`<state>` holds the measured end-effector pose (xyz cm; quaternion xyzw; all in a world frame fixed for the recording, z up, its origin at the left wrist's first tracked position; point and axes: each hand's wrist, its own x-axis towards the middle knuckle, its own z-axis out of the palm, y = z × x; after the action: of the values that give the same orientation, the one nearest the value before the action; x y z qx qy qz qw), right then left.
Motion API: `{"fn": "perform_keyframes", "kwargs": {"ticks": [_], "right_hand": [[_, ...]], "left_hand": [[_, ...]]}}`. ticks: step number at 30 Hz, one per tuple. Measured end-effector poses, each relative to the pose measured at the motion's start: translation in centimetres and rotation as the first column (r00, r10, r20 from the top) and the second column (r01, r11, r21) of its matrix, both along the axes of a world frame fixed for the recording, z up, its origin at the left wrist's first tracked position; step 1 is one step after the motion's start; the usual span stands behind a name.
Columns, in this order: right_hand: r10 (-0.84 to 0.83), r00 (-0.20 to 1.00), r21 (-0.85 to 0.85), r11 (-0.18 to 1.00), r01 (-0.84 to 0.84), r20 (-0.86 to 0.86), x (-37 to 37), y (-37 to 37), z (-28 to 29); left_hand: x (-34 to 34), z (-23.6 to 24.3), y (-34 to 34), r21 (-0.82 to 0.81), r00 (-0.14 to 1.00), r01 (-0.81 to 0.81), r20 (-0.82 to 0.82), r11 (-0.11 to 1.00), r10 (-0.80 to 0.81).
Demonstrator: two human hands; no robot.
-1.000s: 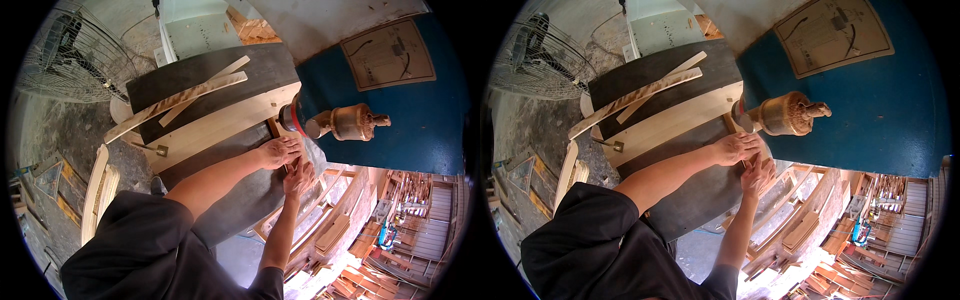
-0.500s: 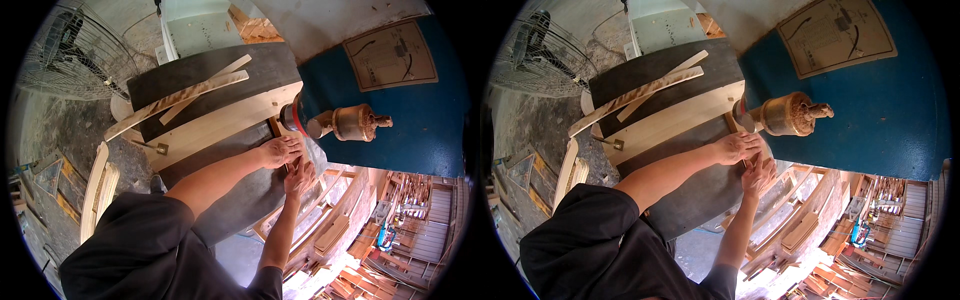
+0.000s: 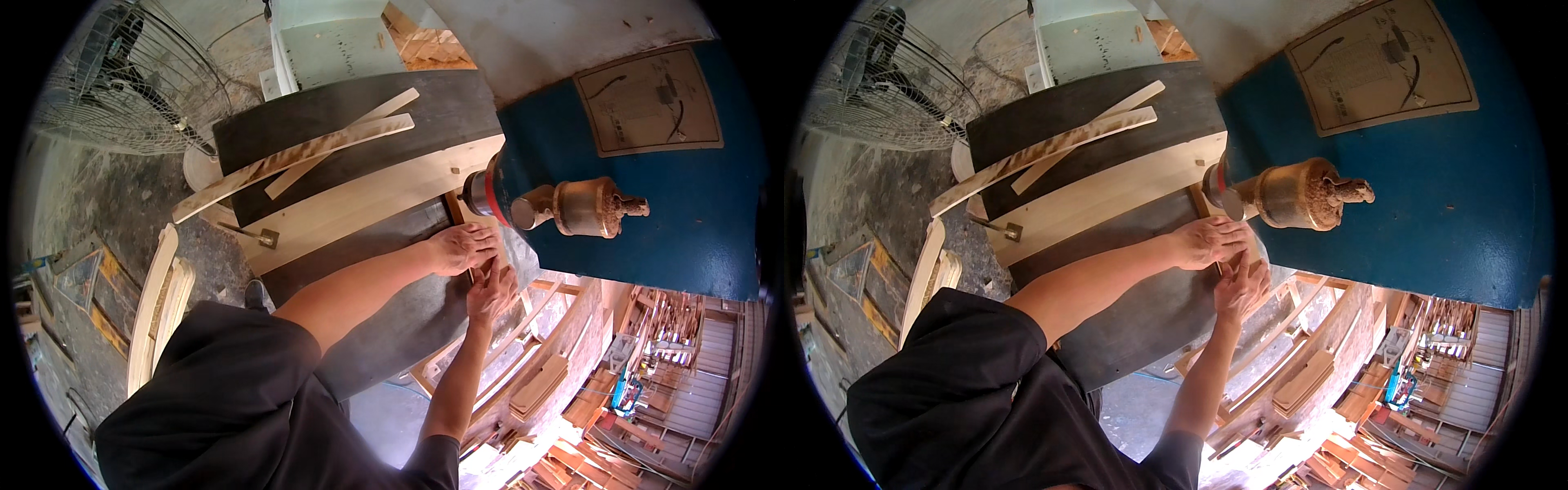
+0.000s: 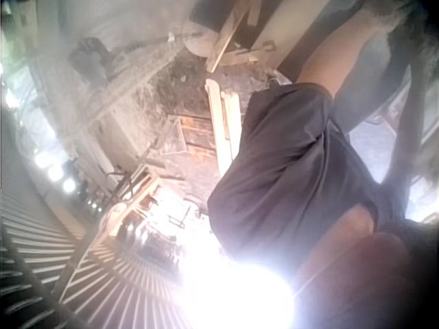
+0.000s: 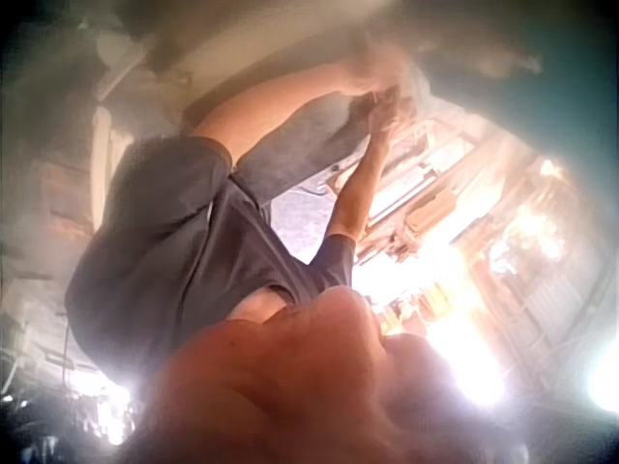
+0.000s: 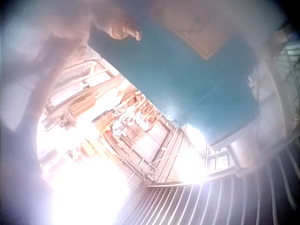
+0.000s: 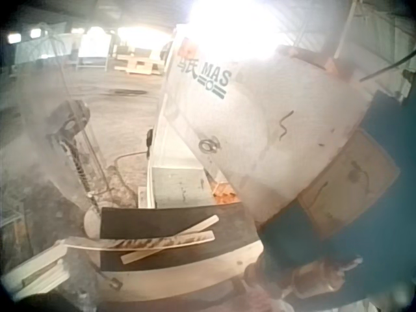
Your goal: The person uses a stationary spindle moulder to shape the edges of multiple small wooden planks. They repeatedly pick up planks from a stack, feed them through the machine, and place the finished pieces back onto the stack.
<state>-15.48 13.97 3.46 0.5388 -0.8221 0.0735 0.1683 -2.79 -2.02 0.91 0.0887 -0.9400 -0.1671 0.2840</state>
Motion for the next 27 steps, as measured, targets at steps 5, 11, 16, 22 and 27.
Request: {"fn": "perform_keyframes", "kwargs": {"ticks": [5, 11, 16, 22, 27], "right_hand": [[-0.009, 1.000, 0.011, 1.000, 0.009, 0.012, 0.1, -0.2, 0.3], [-0.007, 1.000, -0.004, 1.000, 0.007, 0.018, -0.4, -0.3, 0.1], [-0.010, 0.999, 0.001, 1.000, 0.010, 0.045, -0.8, -0.4, 0.2], [0.001, 1.000, 0.017, 1.000, -0.001, 0.014, -0.8, -0.2, 0.3], [-0.044, 0.999, 0.033, 0.998, 0.044, 0.002, -1.2, 1.9, 0.8]], "left_hand": [[-0.1, -0.2, -0.1, 0.005, 1.000, -0.002, 0.000, 1.000, 0.002], [0.0, 0.6, -0.3, -0.030, 0.999, -0.007, 0.046, 1.000, 0.008], [0.1, 1.0, -0.3, -0.079, 0.998, -0.024, 0.051, 0.997, 0.028], [-0.4, 0.7, -0.3, -0.007, 1.000, 0.009, 0.030, 1.000, -0.009], [-1.9, 0.9, 1.0, -0.061, 0.998, 0.057, 0.011, 0.997, -0.056]]}}
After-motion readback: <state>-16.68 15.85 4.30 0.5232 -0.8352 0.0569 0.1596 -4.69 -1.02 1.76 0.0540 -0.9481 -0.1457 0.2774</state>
